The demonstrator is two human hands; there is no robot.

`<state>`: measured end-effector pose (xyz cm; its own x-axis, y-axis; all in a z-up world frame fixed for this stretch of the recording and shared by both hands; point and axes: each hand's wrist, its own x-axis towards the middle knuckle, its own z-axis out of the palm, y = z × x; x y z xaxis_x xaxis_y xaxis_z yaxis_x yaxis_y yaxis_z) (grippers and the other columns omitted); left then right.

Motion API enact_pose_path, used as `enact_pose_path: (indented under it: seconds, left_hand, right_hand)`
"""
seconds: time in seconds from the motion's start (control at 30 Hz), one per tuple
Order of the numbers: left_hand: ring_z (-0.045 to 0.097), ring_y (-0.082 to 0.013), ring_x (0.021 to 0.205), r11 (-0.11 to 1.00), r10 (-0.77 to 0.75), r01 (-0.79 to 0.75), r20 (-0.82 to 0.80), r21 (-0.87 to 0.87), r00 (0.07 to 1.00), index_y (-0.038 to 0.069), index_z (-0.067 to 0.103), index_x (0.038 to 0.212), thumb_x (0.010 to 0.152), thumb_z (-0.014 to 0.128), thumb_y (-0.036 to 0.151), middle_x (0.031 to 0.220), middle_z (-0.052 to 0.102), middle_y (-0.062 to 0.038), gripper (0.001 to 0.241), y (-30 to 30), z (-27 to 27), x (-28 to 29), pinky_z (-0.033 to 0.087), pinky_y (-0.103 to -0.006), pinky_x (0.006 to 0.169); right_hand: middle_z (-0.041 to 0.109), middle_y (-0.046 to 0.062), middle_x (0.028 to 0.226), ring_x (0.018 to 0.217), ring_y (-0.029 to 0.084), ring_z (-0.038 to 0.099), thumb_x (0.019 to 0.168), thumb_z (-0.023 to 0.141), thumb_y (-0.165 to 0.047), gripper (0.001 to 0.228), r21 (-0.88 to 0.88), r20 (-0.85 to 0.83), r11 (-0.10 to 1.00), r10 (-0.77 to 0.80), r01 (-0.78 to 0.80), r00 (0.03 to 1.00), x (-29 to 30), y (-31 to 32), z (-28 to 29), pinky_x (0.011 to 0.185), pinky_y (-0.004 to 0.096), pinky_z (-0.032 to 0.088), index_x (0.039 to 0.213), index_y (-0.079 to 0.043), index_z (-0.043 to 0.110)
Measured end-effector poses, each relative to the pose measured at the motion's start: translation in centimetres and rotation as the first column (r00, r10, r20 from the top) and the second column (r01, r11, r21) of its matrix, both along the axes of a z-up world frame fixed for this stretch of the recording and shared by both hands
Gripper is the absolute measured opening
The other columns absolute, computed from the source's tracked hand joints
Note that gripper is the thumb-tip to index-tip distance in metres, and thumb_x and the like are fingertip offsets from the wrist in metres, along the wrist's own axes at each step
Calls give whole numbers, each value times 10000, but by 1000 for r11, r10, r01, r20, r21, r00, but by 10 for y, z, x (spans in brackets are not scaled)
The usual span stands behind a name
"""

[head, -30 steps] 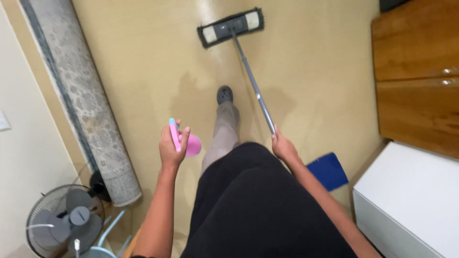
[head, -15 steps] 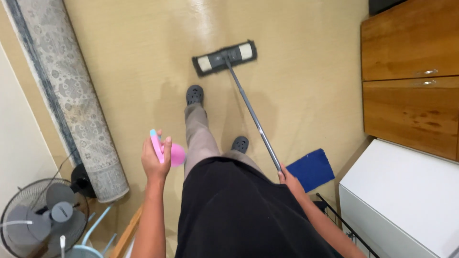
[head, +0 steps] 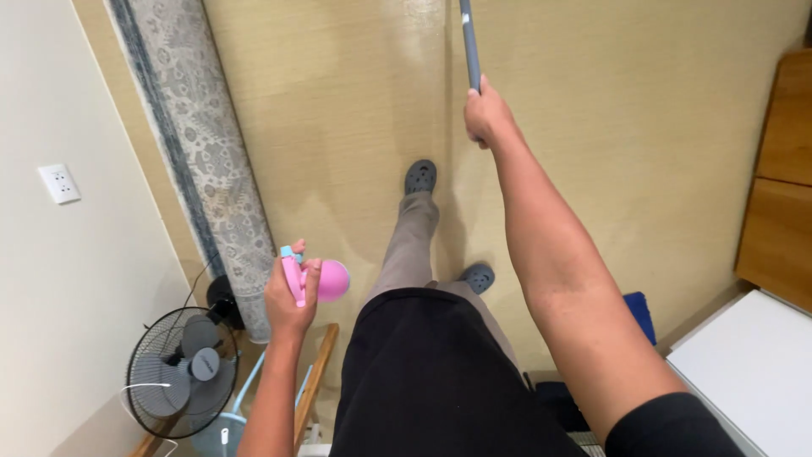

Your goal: Mopping the floor using a spray bottle and a flat mop.

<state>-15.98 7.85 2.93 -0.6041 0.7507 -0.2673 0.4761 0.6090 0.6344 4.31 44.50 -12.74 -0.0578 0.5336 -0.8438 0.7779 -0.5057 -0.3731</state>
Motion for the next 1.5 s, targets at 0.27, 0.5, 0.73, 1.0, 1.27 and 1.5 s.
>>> enact_pose_path:
  seconds: [0.27,0.5,0.73,1.0,1.27,1.5]
  left_hand:
    - [758,-239,883,989,-74,85,-91,123,993,40,639,1273,1007,732,284,1069,754,-149,373,-51,1,-31,577,-378,770]
    - [752,-247,850,973,-58,59,-10,225,998,21,624,1289,1003,727,304,1039,734,-146,416,-155,23,-8,569,-373,749]
    - [711,-273,728,994,-96,98,-37,47,995,61,691,1244,990,719,279,763,683,-118,336,-213,33,-24,553,-400,709]
    - [722,-251,790,989,19,-13,-41,144,999,18,646,1283,999,723,288,904,728,-129,399,-216,34,-92,552,-388,751]
    - [733,-258,858,993,111,-108,-93,38,989,7,639,1289,975,722,292,1023,726,-160,432,-214,18,-197,558,-390,765]
    - [716,-342,1093,993,34,5,-331,114,943,-13,606,1334,1028,700,288,1234,717,-220,439,-205,19,-256,556,-418,921]
  right_hand:
    - [692,141,829,623,258,655,1064,385,-340,562,63,67,995,68,-72,995,22,-139,32,563,433,562,1611,-293,267]
    - [728,239,896,685,366,704,1045,420,-376,597,-86,139,984,170,-159,976,137,-388,94,663,495,578,1620,-314,273]
    - [668,213,1273,1122,456,635,974,535,-391,565,121,80,972,193,-201,978,261,-595,71,925,513,522,1525,-322,431]
    - [719,258,975,822,415,692,1001,521,-309,497,155,182,971,152,-180,972,120,-487,66,772,502,558,1497,-343,535]
    - [704,208,946,566,307,659,1056,429,-334,585,114,151,979,153,-171,977,-96,-234,-35,535,436,575,1620,-325,273]
    - [696,244,1072,655,285,702,1078,450,-301,670,163,88,972,156,-168,984,-242,-138,-8,583,412,598,1626,-55,153]
